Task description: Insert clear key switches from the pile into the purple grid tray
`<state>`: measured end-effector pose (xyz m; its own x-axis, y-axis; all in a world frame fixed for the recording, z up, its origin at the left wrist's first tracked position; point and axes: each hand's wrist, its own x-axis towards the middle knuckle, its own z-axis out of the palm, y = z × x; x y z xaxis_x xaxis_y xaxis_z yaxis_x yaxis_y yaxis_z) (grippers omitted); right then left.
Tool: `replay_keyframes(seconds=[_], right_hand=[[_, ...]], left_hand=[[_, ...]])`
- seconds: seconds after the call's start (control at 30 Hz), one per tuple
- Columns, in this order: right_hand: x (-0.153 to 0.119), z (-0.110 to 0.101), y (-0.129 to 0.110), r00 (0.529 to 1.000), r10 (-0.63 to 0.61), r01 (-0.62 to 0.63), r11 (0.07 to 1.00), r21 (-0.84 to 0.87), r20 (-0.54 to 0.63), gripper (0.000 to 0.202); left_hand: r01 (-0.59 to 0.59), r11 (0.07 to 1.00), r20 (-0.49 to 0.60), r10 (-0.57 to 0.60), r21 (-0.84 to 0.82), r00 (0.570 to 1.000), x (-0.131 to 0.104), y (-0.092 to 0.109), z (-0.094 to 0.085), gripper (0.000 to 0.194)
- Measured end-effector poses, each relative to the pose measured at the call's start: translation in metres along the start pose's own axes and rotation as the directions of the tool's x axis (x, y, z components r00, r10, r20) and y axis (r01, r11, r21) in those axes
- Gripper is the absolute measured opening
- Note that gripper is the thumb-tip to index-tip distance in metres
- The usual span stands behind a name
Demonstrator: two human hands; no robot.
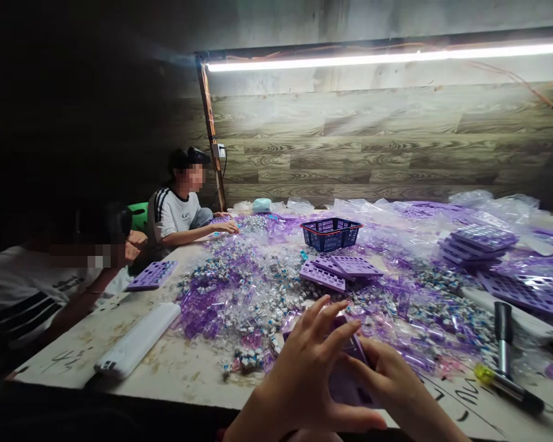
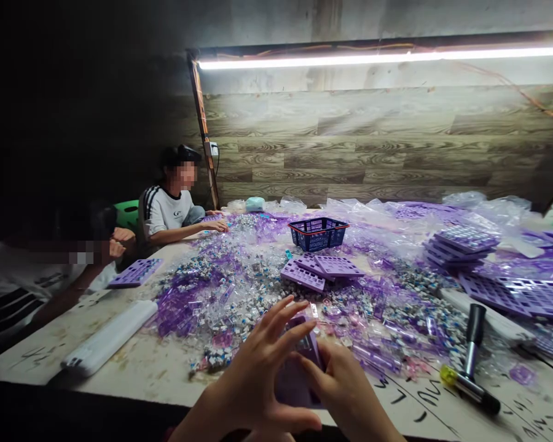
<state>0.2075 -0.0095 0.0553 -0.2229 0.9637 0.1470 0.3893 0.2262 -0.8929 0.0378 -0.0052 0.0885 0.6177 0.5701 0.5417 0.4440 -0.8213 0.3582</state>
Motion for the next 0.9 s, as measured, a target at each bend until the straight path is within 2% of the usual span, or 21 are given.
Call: replay_keyframes(seconds=[0.1, 0.13, 0.17, 0.23, 0.3, 0.37, 0.47, 0.57, 0.67, 0.8, 0.87, 0.9], right_hand=[[-0.006, 0.009, 0.007, 0.996, -0.088, 0.087, 0.996, -0.008, -0.024, 0.038], [-0.007, 0.012, 0.011, 0.994, -0.106, 0.106, 0.994, -0.008, -0.036, 0.036], [-0.008, 0.015, 0.014, 0.992, -0.112, 0.112, 0.994, -0.014, -0.054, 0.034], [-0.008, 0.017, 0.016, 0.991, -0.104, 0.101, 0.994, -0.042, -0.086, 0.031], [-0.007, 0.014, 0.013, 0.994, -0.09, 0.086, 0.994, -0.06, -0.059, 0.028], [-0.005, 0.007, 0.006, 0.999, -0.049, 0.047, 0.993, -0.104, -0.018, 0.027], [-0.003, -0.007, 0.001, 0.999, 0.047, -0.046, 0.983, -0.178, 0.002, 0.035], [-0.002, -0.017, 0.01, 0.979, 0.19, -0.175, 0.972, -0.159, 0.078, 0.041], [-0.004, -0.021, 0.027, 0.953, 0.288, -0.262, 0.94, -0.217, 0.097, 0.045], [-0.007, -0.03, 0.046, 0.953, 0.304, -0.273, 0.874, -0.402, 0.012, 0.051], [-0.004, -0.04, 0.052, 0.964, 0.25, -0.263, 0.849, -0.459, -0.092, 0.046], [0.0, -0.047, 0.054, 0.96, 0.213, -0.275, 0.825, -0.493, -0.18, 0.042]], left_hand=[[-0.012, 0.999, -0.061, 0.01, -0.033, 0.998, 0.012, 0.012, 0.001, 0.028], [0.013, 1.0, -0.092, -0.014, -0.012, 0.996, 0.017, 0.016, 0.006, 0.016], [0.049, 0.999, -0.123, -0.046, 0.022, 0.991, 0.021, 0.018, 0.011, 0.014], [0.103, 0.992, -0.168, -0.089, 0.076, 0.982, 0.028, 0.02, 0.022, 0.019], [0.098, 0.994, -0.203, -0.085, 0.054, 0.975, 0.031, 0.018, 0.029, 0.018], [0.051, 0.999, -0.246, -0.052, -0.011, 0.968, 0.029, 0.011, 0.032, 0.011], [0.071, 0.997, -0.263, -0.078, -0.035, 0.962, 0.018, -0.006, 0.034, 0.019], [0.124, 0.988, -0.152, -0.137, -0.094, 0.979, 0.004, -0.024, 0.041, 0.019], [0.111, 0.98, -0.022, -0.116, -0.162, 0.993, -0.008, -0.033, 0.051, 0.02], [0.119, 0.982, 0.078, -0.109, -0.147, 0.991, -0.016, -0.036, 0.061, 0.036], [0.131, 0.982, 0.118, -0.116, -0.134, 0.986, -0.017, -0.035, 0.063, 0.038], [0.141, 0.981, 0.137, -0.123, -0.131, 0.983, -0.017, -0.035, 0.063, 0.035]])
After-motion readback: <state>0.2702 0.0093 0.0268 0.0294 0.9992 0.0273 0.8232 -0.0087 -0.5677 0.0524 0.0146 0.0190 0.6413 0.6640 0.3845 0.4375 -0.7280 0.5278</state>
